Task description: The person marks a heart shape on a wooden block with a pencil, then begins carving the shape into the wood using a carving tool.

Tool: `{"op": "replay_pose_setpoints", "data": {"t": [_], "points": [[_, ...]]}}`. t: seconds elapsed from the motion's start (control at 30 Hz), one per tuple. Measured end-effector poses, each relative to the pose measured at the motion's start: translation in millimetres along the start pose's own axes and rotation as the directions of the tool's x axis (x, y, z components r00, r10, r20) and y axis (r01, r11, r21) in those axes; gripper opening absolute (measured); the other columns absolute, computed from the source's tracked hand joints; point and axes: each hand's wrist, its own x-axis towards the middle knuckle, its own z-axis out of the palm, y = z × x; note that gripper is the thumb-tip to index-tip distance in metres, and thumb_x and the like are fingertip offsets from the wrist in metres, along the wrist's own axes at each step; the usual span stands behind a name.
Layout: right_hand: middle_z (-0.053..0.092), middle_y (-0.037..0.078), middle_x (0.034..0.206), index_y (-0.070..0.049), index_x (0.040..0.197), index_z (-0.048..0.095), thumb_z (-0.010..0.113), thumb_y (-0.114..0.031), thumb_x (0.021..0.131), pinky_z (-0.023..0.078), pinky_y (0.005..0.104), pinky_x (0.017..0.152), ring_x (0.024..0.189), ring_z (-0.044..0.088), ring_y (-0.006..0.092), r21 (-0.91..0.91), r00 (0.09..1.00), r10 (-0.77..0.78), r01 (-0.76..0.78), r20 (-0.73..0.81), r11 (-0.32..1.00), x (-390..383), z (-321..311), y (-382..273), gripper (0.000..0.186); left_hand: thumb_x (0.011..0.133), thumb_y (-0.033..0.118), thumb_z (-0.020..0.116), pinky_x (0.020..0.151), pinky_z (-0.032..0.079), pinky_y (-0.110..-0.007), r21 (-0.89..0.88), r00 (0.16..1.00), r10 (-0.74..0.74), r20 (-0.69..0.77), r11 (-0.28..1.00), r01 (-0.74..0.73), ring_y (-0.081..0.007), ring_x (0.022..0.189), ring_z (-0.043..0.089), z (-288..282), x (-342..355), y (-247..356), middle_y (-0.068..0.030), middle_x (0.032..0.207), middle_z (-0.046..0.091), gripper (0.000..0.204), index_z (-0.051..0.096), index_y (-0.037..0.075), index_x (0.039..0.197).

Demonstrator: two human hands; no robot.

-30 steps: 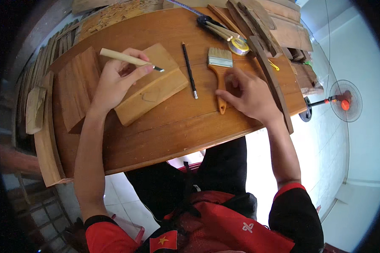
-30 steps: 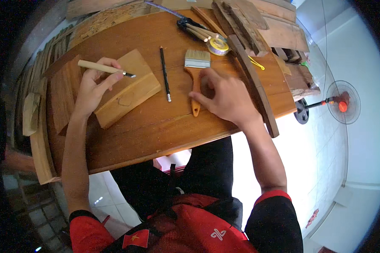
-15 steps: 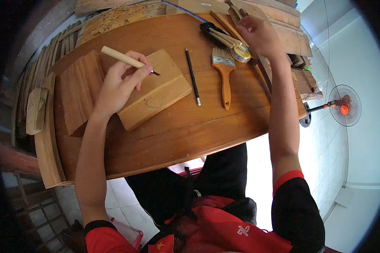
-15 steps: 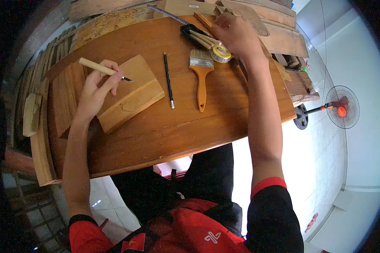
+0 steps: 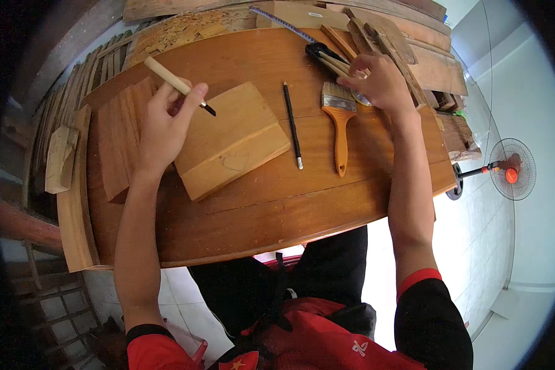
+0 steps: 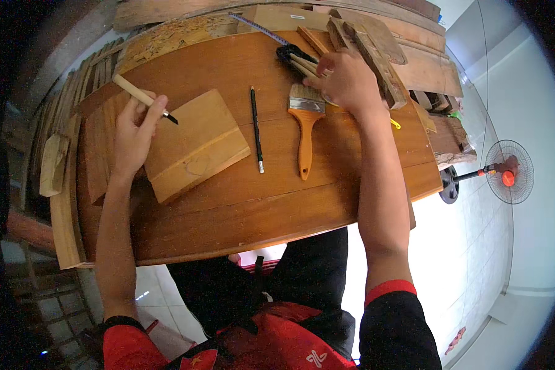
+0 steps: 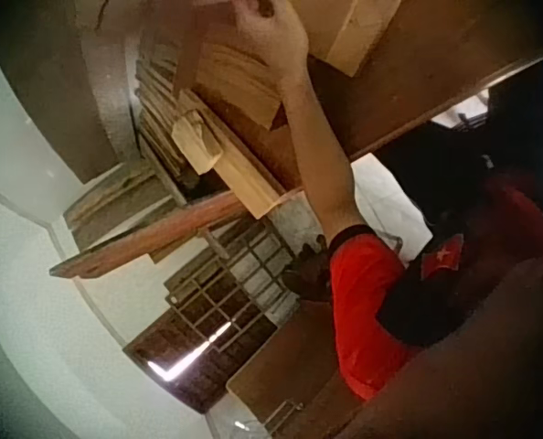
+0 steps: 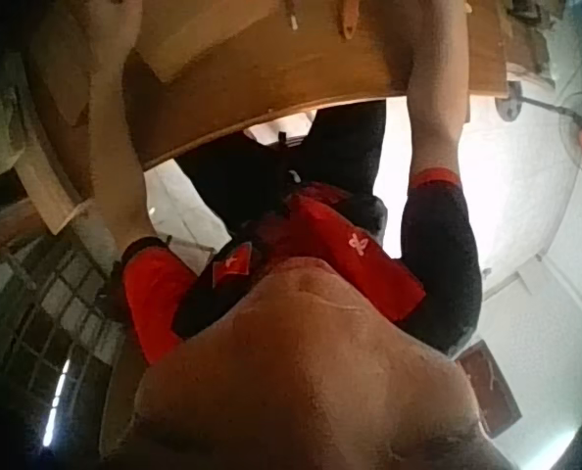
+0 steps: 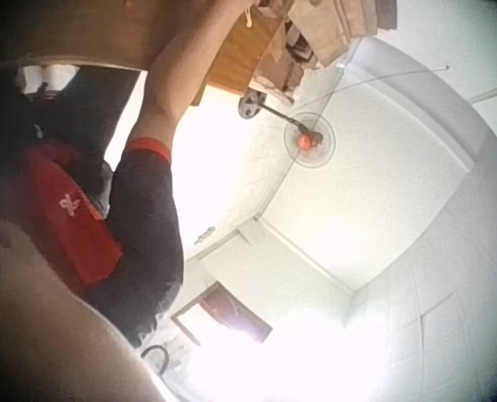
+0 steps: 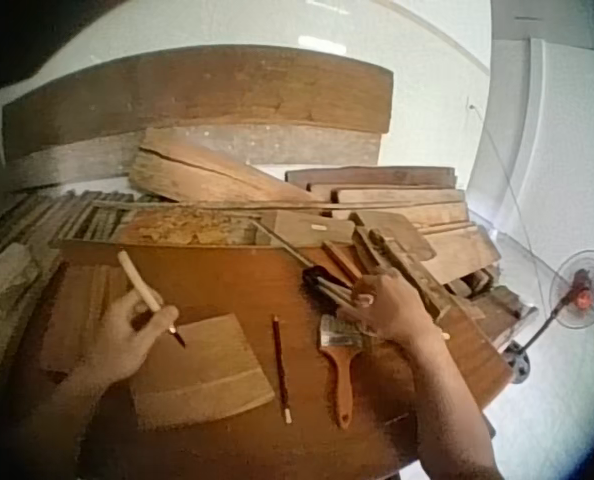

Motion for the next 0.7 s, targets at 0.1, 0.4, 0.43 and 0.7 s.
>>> {"op": "replay_pose_setpoints", "data": {"t": [0.1, 0.4, 0.43, 0.7], "points": [[0.075, 0.017, 0.099, -0.005, 0.099, 0.076, 0.083, -0.032, 0.083, 0.055, 0.0463, 0.088, 0.099, 0.071, 0.0379, -0.008, 1.0, -0.014, 0.014, 0.0, 1.0, -4.7, 0.3, 5.3, 0.032, 0.101, 0.031, 0.074, 0.071, 0.045, -0.025, -0.028, 1.0, 0.023, -0.014, 0.999, -0.024, -0.0058, 0.079, 0.057, 2.7, -2.0, 2.7, -0.0047, 0.095, 0.074, 0.03, 0.069, 0.002, 0.108], [0.077, 0.016, 0.103, -0.001, 0.111, 0.073, 0.074, -0.024, 0.095, 0.056, 0.0336, 0.083, 0.09, 0.074, 0.0209, 0.284, 0.971, 0.094, -0.029, -0.219, 0.958, 2.6, -6.6, 1.0, 0.027, 0.1, 0.027, 0.073, 0.069, 0.047, -0.025, -0.089, 0.996, 0.046, -0.072, 0.995, -0.052, -0.0056, 0.078, 0.06, -9.6, 9.1, -8.3, 0.0019, 0.102, 0.076, 0.024, 0.076, 0.008, 0.115], [0.077, 0.014, 0.102, 0.0, 0.112, 0.073, 0.074, -0.023, 0.097, 0.056, 0.0324, 0.083, 0.09, 0.073, 0.0184, 0.357, 0.95, 0.084, 0.03, -0.3, 0.934, 3.8, -7.3, -1.1, 0.027, 0.101, 0.027, 0.071, 0.07, 0.047, -0.026, -0.04, 0.995, 0.073, -0.074, 0.996, -0.076, -0.0064, 0.079, 0.061, -10.0, 9.7, -11.4, 0.0012, 0.103, 0.076, 0.024, 0.076, 0.009, 0.116], [0.073, 0.009, 0.113, 0.001, 0.128, 0.068, 0.066, -0.014, 0.104, 0.055, 0.0297, 0.09, 0.106, 0.067, 0.0145, 0.702, 0.858, 0.193, 0.239, -0.476, 0.671, 0.1, -3.3, -35.9, 0.028, 0.108, 0.022, 0.058, 0.077, 0.051, -0.031, 0.237, 0.976, 0.218, -0.017, 0.949, -0.207, -0.0162, 0.082, 0.062, -4.5, 11.7, -23.4, -0.0032, 0.117, 0.074, 0.027, 0.072, 0.005, 0.123]]}}
